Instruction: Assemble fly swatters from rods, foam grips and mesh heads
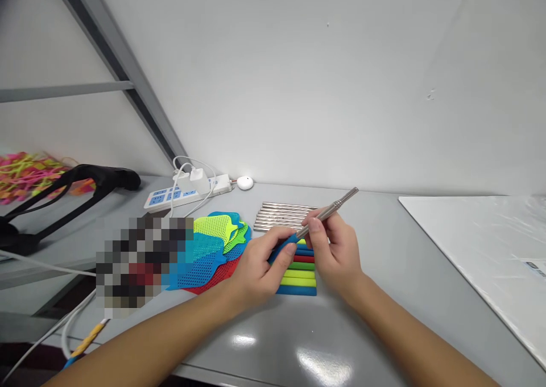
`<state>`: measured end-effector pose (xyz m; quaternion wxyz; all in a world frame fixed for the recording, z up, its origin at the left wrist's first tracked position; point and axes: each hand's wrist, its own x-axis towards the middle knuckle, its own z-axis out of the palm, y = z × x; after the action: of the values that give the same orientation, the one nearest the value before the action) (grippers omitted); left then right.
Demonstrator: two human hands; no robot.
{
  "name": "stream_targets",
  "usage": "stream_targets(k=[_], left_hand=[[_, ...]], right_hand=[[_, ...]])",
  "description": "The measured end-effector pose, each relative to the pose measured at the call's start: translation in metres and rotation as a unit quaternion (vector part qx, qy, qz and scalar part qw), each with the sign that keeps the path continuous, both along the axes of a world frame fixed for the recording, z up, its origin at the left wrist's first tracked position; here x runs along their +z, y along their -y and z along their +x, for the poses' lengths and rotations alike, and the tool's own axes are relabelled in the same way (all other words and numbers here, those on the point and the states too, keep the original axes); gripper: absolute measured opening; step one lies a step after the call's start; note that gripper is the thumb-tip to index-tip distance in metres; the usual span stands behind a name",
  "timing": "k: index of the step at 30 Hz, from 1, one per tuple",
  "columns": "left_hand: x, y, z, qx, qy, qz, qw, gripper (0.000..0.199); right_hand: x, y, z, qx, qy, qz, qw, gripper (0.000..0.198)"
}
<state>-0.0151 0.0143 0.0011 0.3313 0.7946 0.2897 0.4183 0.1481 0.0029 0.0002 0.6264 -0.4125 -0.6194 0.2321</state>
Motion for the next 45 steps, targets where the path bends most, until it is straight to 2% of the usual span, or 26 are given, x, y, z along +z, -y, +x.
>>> stream_targets(k=[4,8,17,24,28,30,34,37,39,41,45], left_hand=[[0.001,-0.001,0.000,-0.009,-0.005,0.029,1.000,0.020],[0.001,-0.002,0.000,-0.012,0.016,0.068,0.997,0.017],[0.003,-0.003,0.000,0.014,-0.011,0.071,0.997,0.016],[0.001,-0.003,0.000,-0.017,0.009,0.031,0.999,0.014],[-0.001,-0.001,0.000,-0.020,0.035,0.002,0.999,0.014],[0.000,0.000,0.000,-0.011,0.046,-0.009,0.999,0.015],[0.000,0.000,-0.001,0.035,0.095,-0.041,0.994,0.017],[0.000,-0.002,0.000,0.054,0.145,-0.109,0.982,0.017],[0.001,-0.003,0.001,0.039,0.185,-0.165,0.968,0.020],[0.002,-0.004,0.002,0.023,0.231,-0.194,0.953,0.026],[0.006,-0.010,0.000,0.033,0.292,-0.188,0.937,0.042]], right_hand=[[-0.002,0.000,0.005,-0.017,0.064,0.016,0.998,0.014],[0.000,0.001,0.006,-0.012,0.145,0.061,0.987,0.012],[0.008,0.000,0.005,-0.006,0.220,0.105,0.970,0.014],[0.008,0.001,0.006,0.009,0.247,0.106,0.963,0.015],[0.004,0.000,0.005,0.033,0.231,0.097,0.968,0.007],[0.001,-0.002,0.004,0.043,0.225,0.088,0.969,0.013],[-0.003,-0.004,0.004,0.106,0.240,0.032,0.965,0.027],[0.000,-0.003,0.004,0.141,0.249,-0.025,0.958,0.031],[0.004,-0.002,0.004,0.128,0.268,-0.053,0.953,0.030],[0.008,-0.002,0.004,0.096,0.304,-0.049,0.946,0.029],[0.010,-0.004,0.006,0.012,0.369,0.048,0.928,0.017]])
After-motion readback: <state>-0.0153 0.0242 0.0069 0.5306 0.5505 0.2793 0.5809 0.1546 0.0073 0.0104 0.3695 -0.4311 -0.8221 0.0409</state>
